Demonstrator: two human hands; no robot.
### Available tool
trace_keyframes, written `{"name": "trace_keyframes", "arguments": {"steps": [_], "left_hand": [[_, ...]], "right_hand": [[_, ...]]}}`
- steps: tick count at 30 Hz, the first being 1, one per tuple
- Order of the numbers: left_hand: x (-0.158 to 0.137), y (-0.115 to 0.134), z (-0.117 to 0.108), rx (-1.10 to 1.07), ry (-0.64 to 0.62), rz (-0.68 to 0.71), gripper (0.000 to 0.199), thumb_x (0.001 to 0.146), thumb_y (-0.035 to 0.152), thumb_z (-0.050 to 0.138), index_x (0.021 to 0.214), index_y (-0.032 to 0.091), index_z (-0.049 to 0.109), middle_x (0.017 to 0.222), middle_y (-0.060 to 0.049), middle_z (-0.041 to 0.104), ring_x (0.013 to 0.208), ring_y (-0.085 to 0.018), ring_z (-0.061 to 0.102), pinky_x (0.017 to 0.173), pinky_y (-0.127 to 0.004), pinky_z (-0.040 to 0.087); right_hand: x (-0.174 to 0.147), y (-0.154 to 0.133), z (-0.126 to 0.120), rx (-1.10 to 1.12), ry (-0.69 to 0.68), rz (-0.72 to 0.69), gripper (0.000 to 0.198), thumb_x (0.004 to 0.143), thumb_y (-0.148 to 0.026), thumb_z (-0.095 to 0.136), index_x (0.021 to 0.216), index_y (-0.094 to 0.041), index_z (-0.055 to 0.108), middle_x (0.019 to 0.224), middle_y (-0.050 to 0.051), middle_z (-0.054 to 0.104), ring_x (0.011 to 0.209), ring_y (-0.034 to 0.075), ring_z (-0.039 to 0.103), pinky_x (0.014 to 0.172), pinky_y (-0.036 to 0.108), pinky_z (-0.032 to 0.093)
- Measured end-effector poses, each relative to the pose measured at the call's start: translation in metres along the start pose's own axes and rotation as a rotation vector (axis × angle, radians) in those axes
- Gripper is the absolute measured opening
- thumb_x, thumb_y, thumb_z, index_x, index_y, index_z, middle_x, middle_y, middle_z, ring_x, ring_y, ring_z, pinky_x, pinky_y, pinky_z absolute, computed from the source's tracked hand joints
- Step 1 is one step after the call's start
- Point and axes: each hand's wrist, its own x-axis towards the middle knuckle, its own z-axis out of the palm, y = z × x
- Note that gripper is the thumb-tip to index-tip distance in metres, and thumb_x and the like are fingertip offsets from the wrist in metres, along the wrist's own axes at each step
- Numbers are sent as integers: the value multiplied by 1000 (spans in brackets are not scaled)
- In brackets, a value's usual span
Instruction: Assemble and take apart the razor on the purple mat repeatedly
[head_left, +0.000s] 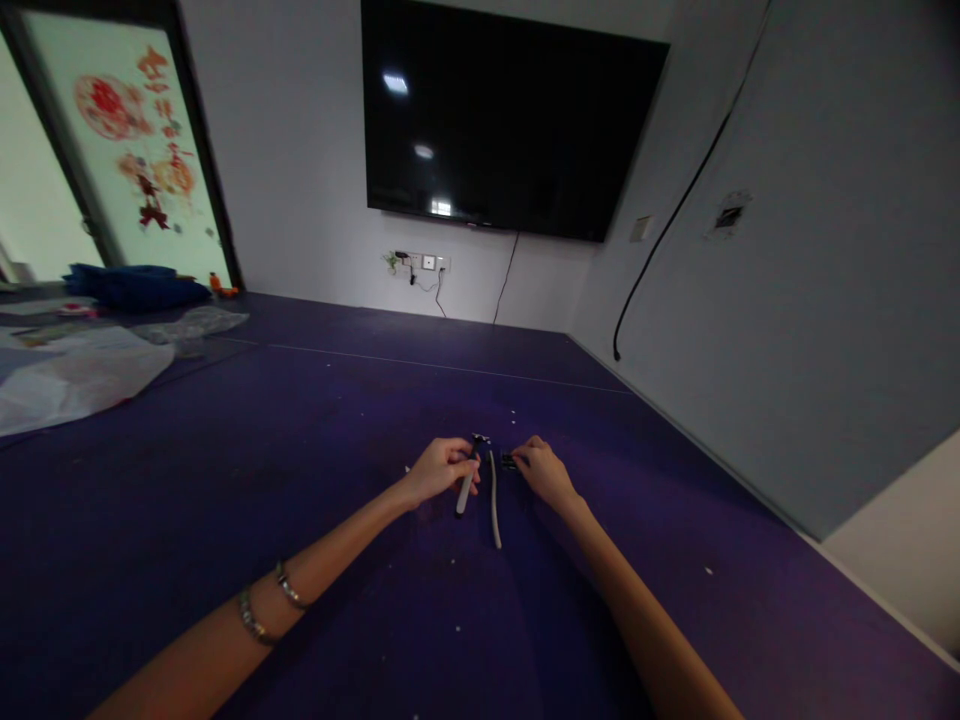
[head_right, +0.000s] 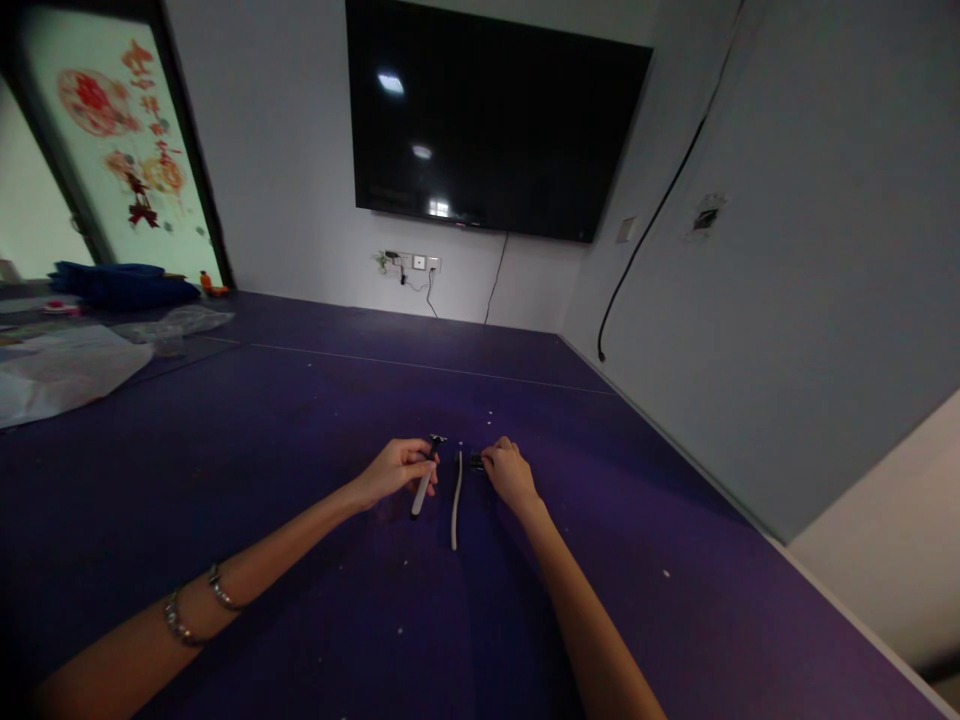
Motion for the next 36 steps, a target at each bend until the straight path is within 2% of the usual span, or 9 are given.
{"name": "trace_keyframes", "arguments": {"steps": [14, 18, 24, 31, 36], "left_hand": [[0, -3, 1, 1, -4, -2, 15, 72, 22, 59, 81, 11, 54, 64, -3, 62, 52, -14, 62, 45, -23, 47], [-1, -2, 2, -3, -3, 5, 16, 72, 23, 60, 81, 12, 54, 64, -3, 63, 51, -14, 62, 45, -22, 46], [-1, -1, 1, 5, 2, -5, 16, 72, 24, 60, 81, 12, 54, 65, -4, 63, 53, -15, 62, 46, -23, 47], [-2, 1, 4, 26, 32, -28, 17, 71, 22, 60, 83, 11, 55, 69, -6, 65, 55, -15, 63, 47, -23, 46], [0, 0, 4, 77, 132, -54, 16, 70, 17, 61, 84, 11, 55, 71, -6, 65, 58, -14, 63, 48, -22, 44]], "right_hand": [[2, 1, 2, 65, 50, -33, 21, 84, -18, 44, 89, -17, 65, 97, 10, 58, 96, 17, 52, 81, 23, 39], [6, 1, -1, 203, 81, -44, 23, 83, -17, 44, 89, -15, 66, 91, 9, 64, 88, 17, 57, 80, 24, 40], [14, 3, -4, 460, 134, 32, 28, 77, -14, 44, 89, -14, 70, 85, 7, 70, 76, 17, 63, 71, 25, 46], [16, -3, -17, 548, 91, 133, 31, 73, -8, 48, 95, -10, 69, 89, 10, 71, 65, 15, 64, 64, 24, 49], [16, -12, -26, 627, 86, 164, 30, 75, -9, 49, 98, -10, 68, 84, 8, 71, 58, 12, 63, 57, 22, 50]]}}
